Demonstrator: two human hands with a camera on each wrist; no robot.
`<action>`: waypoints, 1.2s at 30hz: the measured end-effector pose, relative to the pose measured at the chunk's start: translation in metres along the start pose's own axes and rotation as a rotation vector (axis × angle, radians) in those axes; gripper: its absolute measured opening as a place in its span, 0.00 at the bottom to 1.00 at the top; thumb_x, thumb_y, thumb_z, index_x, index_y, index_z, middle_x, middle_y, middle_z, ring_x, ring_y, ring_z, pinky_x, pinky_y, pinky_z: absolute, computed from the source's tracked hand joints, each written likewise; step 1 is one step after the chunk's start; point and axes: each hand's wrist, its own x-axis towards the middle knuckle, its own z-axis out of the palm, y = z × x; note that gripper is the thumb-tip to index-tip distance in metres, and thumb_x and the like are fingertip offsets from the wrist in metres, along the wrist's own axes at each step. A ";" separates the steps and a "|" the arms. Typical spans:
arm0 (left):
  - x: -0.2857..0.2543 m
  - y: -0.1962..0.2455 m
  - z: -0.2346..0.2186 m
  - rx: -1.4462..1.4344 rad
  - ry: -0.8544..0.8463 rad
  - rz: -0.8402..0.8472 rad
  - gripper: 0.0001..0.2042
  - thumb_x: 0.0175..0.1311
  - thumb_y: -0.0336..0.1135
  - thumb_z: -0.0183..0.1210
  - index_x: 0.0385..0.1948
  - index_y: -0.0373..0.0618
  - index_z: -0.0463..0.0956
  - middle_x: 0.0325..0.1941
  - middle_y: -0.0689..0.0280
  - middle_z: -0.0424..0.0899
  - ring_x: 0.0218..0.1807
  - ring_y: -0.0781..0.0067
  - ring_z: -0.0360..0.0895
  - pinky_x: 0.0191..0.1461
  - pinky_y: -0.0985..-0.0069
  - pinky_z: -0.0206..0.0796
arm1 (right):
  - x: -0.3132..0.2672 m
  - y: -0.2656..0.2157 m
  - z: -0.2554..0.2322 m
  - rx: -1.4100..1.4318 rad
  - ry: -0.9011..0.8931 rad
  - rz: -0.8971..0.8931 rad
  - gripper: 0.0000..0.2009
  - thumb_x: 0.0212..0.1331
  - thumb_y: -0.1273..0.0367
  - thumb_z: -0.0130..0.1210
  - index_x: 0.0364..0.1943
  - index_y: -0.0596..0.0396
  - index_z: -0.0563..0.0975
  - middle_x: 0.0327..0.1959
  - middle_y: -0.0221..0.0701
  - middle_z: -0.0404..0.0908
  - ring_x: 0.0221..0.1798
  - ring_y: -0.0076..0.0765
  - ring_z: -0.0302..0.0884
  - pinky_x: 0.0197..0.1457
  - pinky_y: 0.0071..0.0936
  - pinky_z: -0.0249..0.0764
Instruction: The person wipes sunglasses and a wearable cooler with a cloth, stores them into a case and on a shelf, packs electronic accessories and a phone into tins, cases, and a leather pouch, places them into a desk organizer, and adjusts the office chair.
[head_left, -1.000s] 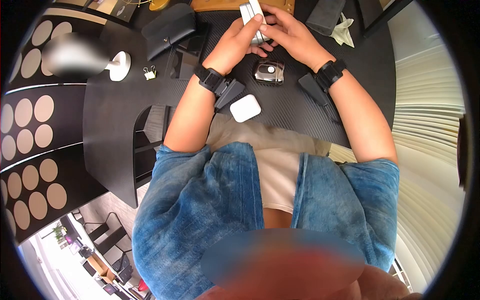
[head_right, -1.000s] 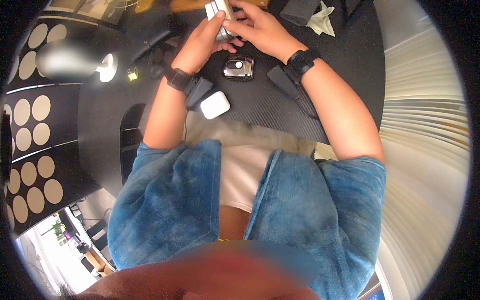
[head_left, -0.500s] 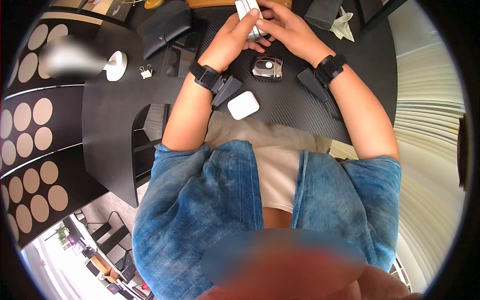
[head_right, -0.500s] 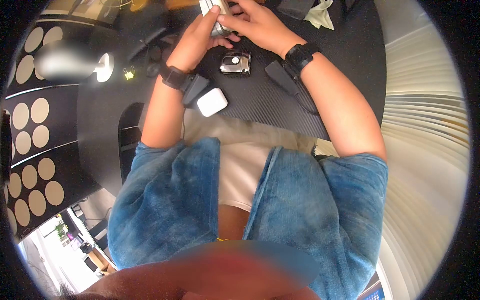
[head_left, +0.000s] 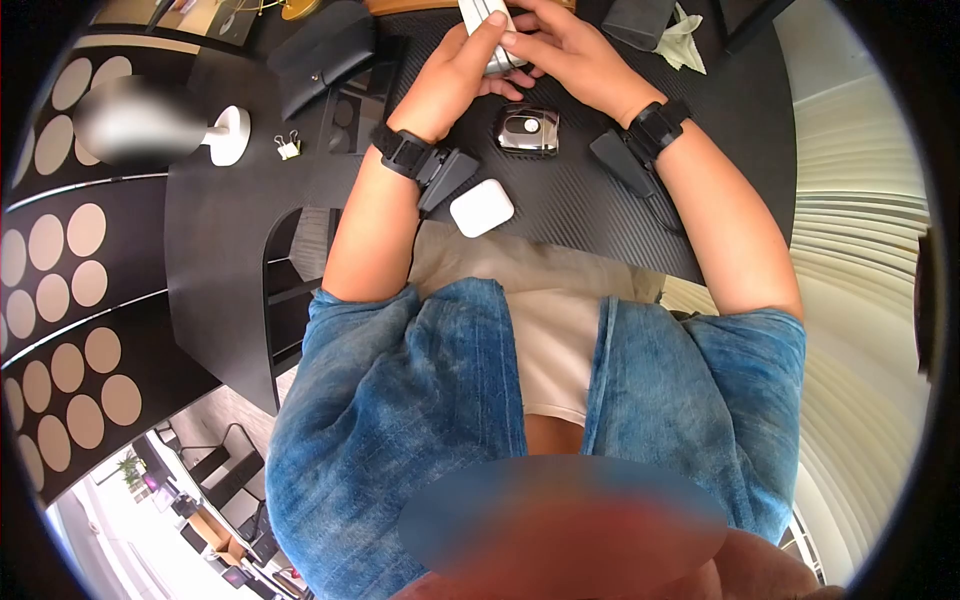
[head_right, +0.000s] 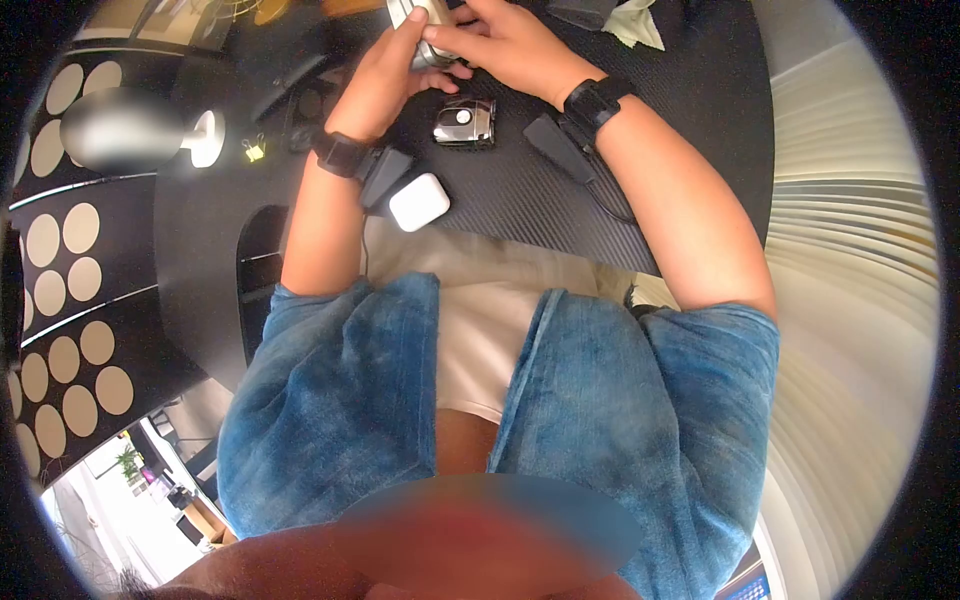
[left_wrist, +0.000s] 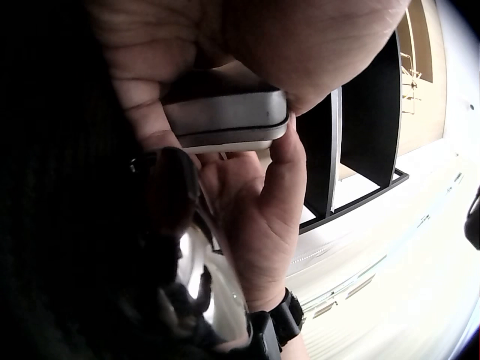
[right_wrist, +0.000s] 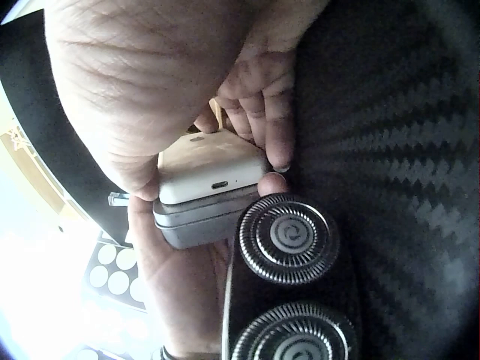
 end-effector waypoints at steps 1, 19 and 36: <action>-0.001 0.001 0.001 -0.002 0.005 0.001 0.25 0.77 0.50 0.42 0.62 0.37 0.65 0.47 0.60 0.81 0.38 0.71 0.80 0.38 0.77 0.74 | 0.000 0.000 0.000 -0.003 -0.002 0.001 0.28 0.69 0.69 0.53 0.70 0.61 0.57 0.50 0.34 0.75 0.45 0.26 0.75 0.44 0.22 0.74; -0.002 -0.002 0.001 0.139 0.007 0.053 0.26 0.77 0.53 0.38 0.55 0.34 0.69 0.47 0.57 0.81 0.41 0.68 0.82 0.41 0.76 0.76 | 0.002 0.002 0.000 -0.021 0.010 0.014 0.29 0.69 0.69 0.54 0.70 0.61 0.57 0.50 0.35 0.75 0.46 0.26 0.75 0.44 0.23 0.75; -0.003 -0.003 0.001 0.112 0.026 0.056 0.24 0.77 0.50 0.39 0.53 0.35 0.70 0.45 0.58 0.81 0.40 0.68 0.82 0.40 0.76 0.75 | -0.001 -0.004 0.001 0.027 -0.013 0.015 0.26 0.70 0.70 0.52 0.69 0.59 0.58 0.47 0.33 0.75 0.40 0.23 0.75 0.41 0.21 0.74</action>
